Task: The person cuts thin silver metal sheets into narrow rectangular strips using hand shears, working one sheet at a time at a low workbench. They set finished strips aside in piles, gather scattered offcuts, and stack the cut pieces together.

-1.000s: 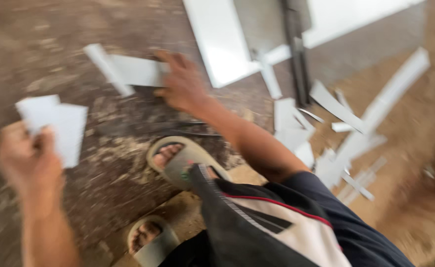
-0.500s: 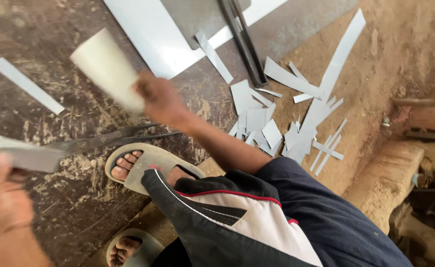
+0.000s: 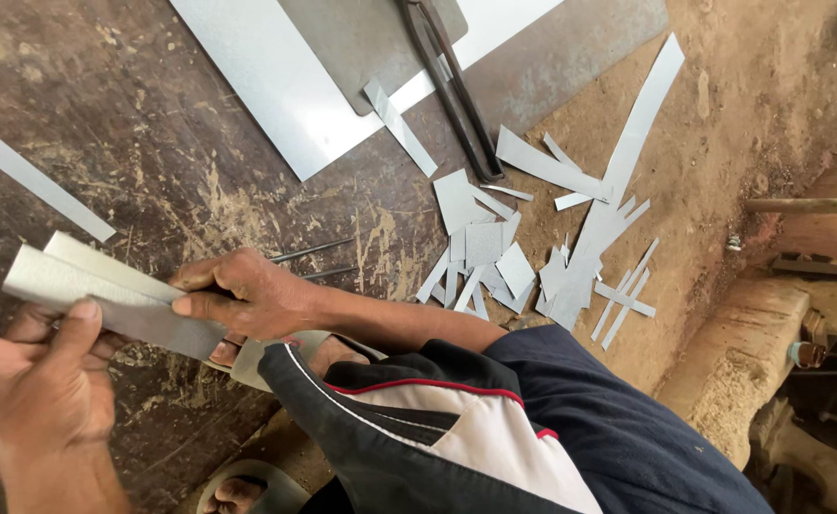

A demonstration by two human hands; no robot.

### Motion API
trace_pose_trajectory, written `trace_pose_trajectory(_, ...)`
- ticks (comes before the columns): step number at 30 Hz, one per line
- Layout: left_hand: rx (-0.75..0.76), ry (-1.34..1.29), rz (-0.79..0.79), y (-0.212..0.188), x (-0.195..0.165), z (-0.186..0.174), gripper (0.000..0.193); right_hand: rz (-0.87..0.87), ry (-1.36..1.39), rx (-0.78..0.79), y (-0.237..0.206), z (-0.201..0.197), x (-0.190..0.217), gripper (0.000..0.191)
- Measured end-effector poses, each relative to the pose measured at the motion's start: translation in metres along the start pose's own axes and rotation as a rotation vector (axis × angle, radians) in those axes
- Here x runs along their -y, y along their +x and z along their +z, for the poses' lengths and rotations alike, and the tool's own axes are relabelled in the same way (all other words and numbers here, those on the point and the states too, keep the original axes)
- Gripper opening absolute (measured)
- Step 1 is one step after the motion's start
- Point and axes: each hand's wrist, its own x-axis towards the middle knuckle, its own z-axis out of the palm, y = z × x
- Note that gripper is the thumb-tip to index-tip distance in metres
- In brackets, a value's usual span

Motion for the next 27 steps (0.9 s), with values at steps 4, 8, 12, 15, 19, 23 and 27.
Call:
trace_pose_trajectory(4,0.093,-0.076,0.058,0.005,0.003,-0.003,0.059,0.307,0.354,0.08,-0.004,-0.011,0.008,0.033)
trace_pose_trajectory(8,0.018,-0.145,-0.042,0.012,0.014,0.004,0.065,0.188,0.137,0.084,-0.004,-0.032,0.015,0.03)
trace_pose_trajectory(12,0.05,0.095,-0.037,0.013,0.019,0.009,0.05,0.184,-0.06,0.033,-0.005,-0.038,0.016,0.026)
trace_pose_trajectory(15,0.028,0.041,-0.028,0.01,0.02,0.01,0.045,0.268,0.06,0.006,-0.006,-0.036,0.015,0.026)
trace_pose_trajectory(19,-0.075,0.018,0.015,0.011,0.027,0.014,0.042,0.223,-0.197,-0.05,-0.001,-0.03,0.014,0.022)
trace_pose_trajectory(23,-0.306,0.058,0.017,0.018,0.045,0.018,0.038,-0.127,-0.603,-0.117,0.014,-0.016,0.005,0.017)
trace_pose_trajectory(27,-0.406,0.069,0.007,0.01,0.063,0.011,0.037,-0.268,-0.619,-0.004,0.025,0.002,-0.012,0.021)
